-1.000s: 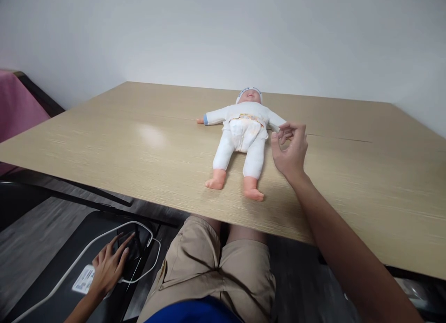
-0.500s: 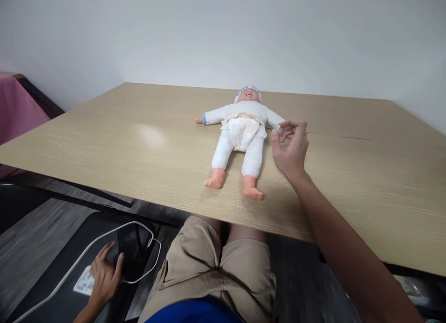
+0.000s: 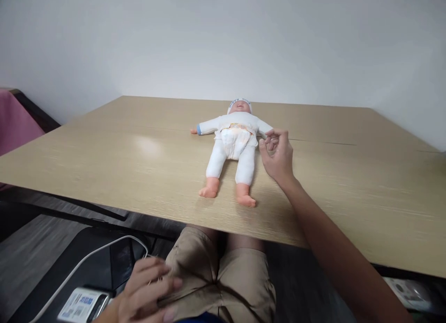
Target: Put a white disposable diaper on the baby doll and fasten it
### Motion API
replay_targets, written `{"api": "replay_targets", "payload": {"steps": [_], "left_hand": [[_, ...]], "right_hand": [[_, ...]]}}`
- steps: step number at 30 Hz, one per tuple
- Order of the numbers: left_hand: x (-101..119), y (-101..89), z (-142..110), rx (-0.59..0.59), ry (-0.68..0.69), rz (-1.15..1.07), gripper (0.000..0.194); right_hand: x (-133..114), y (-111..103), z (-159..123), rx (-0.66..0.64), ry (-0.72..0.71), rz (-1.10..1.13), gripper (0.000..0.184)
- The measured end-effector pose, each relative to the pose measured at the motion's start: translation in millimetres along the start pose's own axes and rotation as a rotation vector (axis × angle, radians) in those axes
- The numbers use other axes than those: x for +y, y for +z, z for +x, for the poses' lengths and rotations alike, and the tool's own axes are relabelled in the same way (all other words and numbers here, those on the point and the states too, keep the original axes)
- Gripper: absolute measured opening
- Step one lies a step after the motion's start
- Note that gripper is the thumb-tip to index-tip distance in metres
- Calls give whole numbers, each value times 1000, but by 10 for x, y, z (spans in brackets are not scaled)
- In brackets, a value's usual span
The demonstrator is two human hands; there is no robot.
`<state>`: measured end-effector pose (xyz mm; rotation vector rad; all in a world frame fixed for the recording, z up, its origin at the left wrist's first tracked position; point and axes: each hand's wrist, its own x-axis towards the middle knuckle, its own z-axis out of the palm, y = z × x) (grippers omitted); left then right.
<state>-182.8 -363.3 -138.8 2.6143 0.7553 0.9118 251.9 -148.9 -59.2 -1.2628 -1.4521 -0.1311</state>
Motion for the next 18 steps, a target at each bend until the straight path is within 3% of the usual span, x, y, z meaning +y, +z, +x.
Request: {"api": "replay_targets", "payload": {"steps": [2,3,6,9,11,13,18], "left_hand": [[3,-240,774,154,216,90,32],[-32,-340,1161,250,188,97,33],[-351,-480,2204,394,-86,-30,20],[-945,-400,2994,352,-311,-176,29],[-1356,-292,3386,284,-446,-283,29],[-1678,-186,3679,218,-473,-334,31],[-2052,-47,4033,16,-429,-439,44]], "right_hand": [[4,-10,42,-10,39,2,26],[16,-15,78,-13,62,7,26],[101,-6,243,-21,121,4,24],[253,73,449,-78,174,-10,24],[370,171,569,-155,225,5,26],[475,290,654,-226,261,33,30],[612,531,716,-368,202,104,43]]}}
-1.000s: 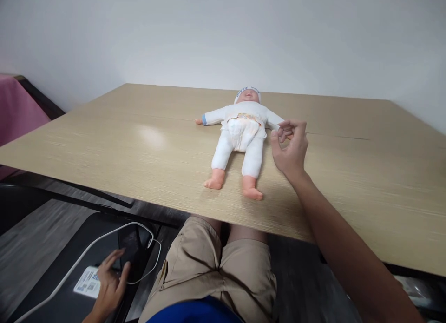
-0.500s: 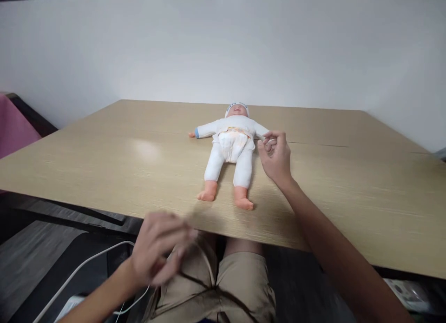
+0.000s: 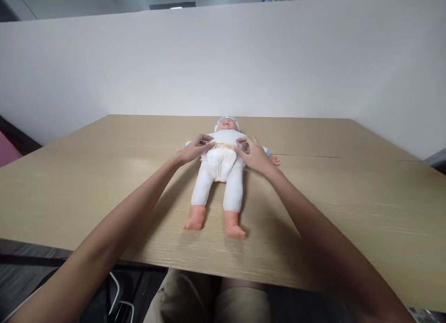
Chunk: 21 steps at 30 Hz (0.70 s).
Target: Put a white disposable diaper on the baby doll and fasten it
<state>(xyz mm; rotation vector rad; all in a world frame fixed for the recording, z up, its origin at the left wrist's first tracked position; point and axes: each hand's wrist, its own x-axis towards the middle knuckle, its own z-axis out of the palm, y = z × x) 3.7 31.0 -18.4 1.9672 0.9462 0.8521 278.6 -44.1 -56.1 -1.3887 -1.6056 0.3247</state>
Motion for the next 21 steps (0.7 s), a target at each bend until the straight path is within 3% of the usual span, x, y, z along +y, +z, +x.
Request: {"api": "replay_targets", "payload": {"steps": [5,8,9,11,13,14,15,18,21], "left_hand": [[-101,-49,158,-146,-8,-22,50],[-136,-18,205,-141,-12,-45,48],[-128,7,197,-86,-16,-47,45],[-58,65,115,142,17,1,38],[92,115,-71,381,145,108,30],[190,132,-199,441,240,167,26],[293,145,-343,416,338,213,22],[530,161,-790,67,535,368,26],[529,145,-1086,-220,532,570,34]], "right_hand": [[25,62,29,-26,0,30,47],[-113,39,-10,54,-37,-86,36],[-208,24,-50,102,-68,-139,31],[-465,-10,-186,174,-140,-186,19],[-767,-41,-394,130,-190,-100,8],[-909,-51,-516,47,-225,-50,6],[-1031,-57,-642,-61,-262,-20,5],[-1207,-45,-963,-356,-313,-7,5],[-1115,-4,-1102,-407,-250,-108,11]]}}
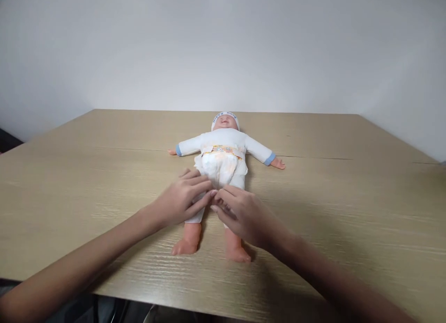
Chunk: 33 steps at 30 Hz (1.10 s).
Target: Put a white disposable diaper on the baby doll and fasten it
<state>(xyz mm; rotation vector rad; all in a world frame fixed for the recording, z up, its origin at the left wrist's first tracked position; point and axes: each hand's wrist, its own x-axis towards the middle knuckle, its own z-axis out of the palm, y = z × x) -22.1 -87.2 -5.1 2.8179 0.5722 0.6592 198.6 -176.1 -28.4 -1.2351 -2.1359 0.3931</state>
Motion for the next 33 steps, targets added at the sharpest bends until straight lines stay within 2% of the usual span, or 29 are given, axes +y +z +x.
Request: {"api": "replay_targets", "payload": {"steps": [2,6,10,15,22,25,30,33], "left_hand": [[-51,42,-109,-91,-61,7,32],[-207,119,-134,-59,-272,-82,26],[-198,196,-39,0,-403,-86,39],[-204,311,-10,47,-396,-85,38],[-253,368,-59,182,-240,-206,20],[-256,370,-43,192,-214,-268,18],[-328,386,-5,122,-283,-371,20],[-404,431,5,160,-339,-556,33]], "right_hand": [[112,42,-7,56,111,-61,16],[257,98,62,205,323,-176,21],[262,199,71,225,306,-282,26],[296,285,-4,239,229,-306,16],[292,278,-32,276,197,-194,12],[273,282,-28,281,189,-221,13],[289,265,22,236,330,-202,18],[301,240,54,264,426,-108,24]]}}
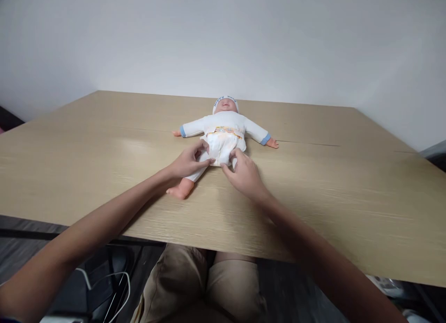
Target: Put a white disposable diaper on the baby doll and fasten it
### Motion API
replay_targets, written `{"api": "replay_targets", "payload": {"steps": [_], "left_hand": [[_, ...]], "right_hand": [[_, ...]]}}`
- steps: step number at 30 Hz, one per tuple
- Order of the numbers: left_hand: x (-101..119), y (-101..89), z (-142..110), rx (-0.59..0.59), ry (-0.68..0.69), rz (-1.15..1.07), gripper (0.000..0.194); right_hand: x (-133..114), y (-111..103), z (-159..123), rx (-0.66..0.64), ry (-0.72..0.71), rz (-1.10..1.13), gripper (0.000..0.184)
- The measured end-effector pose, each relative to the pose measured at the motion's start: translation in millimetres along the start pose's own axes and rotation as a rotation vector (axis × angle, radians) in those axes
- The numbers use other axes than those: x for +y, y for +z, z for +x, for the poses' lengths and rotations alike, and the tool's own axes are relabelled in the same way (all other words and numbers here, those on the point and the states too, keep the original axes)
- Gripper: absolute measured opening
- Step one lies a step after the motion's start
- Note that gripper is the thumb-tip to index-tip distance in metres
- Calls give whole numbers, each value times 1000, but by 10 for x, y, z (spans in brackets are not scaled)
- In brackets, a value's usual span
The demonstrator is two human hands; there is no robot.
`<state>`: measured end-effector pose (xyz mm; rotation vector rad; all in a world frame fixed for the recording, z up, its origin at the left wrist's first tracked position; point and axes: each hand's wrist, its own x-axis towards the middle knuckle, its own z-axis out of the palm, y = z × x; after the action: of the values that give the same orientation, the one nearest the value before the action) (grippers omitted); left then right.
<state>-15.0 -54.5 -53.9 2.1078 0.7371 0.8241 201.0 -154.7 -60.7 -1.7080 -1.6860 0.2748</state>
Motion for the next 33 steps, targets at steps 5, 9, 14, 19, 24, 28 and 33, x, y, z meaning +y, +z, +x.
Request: {"api": "replay_targets", "payload": {"steps": [5,9,14,19,24,28,33], "left_hand": [[-81,35,-1,40,-63,-247,53],[-49,46,-35,114,-168,-268,57],[18,-33,-26,20,-188,-96,44],[174,-143,-24,-177,-247,-195,39],[205,-144,-41,-136,-377,-485,39],[161,-149,-50,-77,-381,-522,38],[132,-386,-113,-64,-369,-430,35]], "right_hand": [[14,-85,12,89,40,138,35],[18,-199,-2,91,76,135,31],[-34,-239,-23,49,64,120,24],[13,-183,30,1,104,159,30],[162,-165,105,-139,227,574,42],[180,-138,58,29,203,354,44],[121,-242,-90,157,-9,99,34]]}}
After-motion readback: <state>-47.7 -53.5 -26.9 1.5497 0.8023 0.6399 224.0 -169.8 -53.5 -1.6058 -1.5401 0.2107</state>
